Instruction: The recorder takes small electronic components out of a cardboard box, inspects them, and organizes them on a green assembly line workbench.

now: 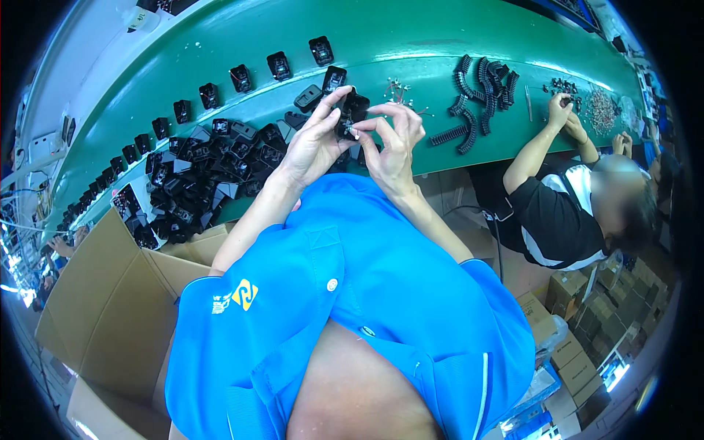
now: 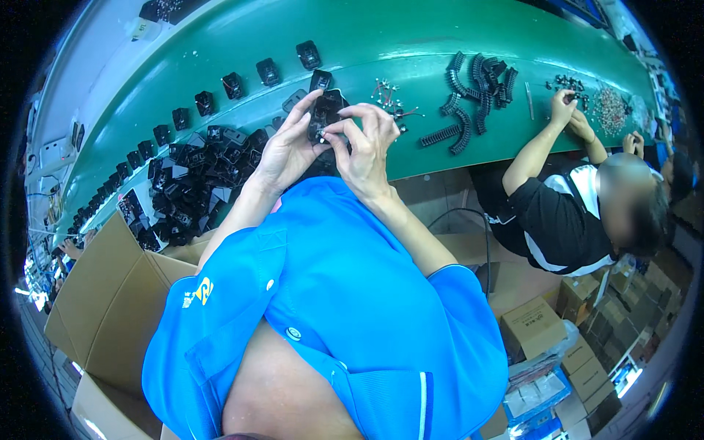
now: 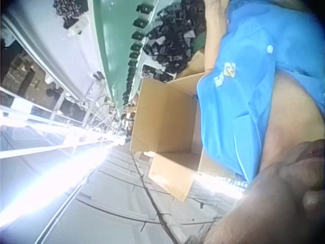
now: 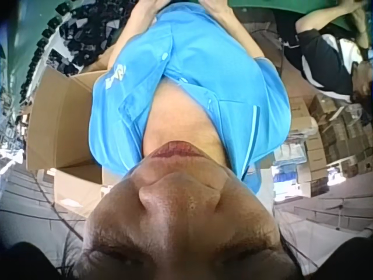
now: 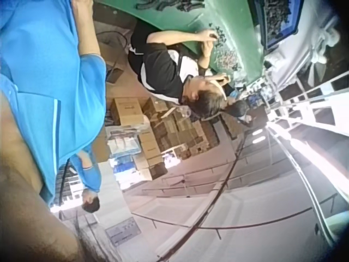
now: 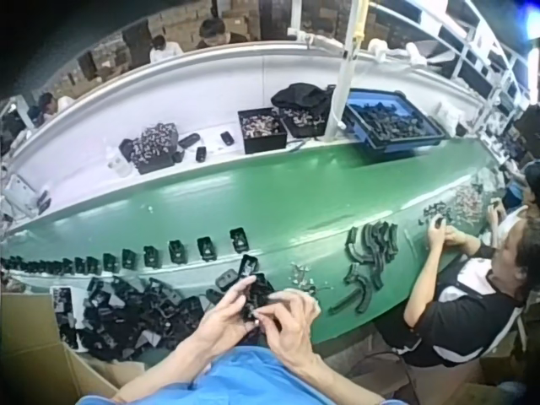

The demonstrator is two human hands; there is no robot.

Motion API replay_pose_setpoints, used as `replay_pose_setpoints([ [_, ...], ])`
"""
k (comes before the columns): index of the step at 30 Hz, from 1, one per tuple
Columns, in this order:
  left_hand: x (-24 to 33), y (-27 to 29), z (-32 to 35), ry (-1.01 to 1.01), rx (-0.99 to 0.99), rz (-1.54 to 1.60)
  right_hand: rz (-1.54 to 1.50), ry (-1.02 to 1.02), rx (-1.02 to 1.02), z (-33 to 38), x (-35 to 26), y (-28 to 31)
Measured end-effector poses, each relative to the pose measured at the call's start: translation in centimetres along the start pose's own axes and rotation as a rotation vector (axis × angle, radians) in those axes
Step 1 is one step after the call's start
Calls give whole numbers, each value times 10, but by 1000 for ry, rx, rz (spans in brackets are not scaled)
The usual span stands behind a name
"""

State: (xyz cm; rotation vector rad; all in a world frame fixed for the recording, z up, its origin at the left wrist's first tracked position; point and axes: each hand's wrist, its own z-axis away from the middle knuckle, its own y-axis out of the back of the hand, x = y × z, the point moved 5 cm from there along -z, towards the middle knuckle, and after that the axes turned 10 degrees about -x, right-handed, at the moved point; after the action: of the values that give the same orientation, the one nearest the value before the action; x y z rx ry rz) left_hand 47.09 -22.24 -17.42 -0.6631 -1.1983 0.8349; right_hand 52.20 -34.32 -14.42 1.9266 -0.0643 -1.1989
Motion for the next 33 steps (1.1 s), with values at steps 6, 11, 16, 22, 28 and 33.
replay_pose_setpoints([
  [6,3,0,1,26,-13,-68,77,11,15,-4,1,4],
  [11,1,3,3,110,69,-313,147,62,-5,-6,5,-1],
  [16,8,-8,7,-44,165,-549,-39,106,90,-5,14,4],
  [22,21,-34,9,-27,-33,-601,-287,34,158,5,23,10],
  [28,16,-16,3,-29,58,-392,-353,38,94,-8,26,-1],
  [33,10,20,-10,6,184,-72,-413,52,-79,-38,30,-22],
])
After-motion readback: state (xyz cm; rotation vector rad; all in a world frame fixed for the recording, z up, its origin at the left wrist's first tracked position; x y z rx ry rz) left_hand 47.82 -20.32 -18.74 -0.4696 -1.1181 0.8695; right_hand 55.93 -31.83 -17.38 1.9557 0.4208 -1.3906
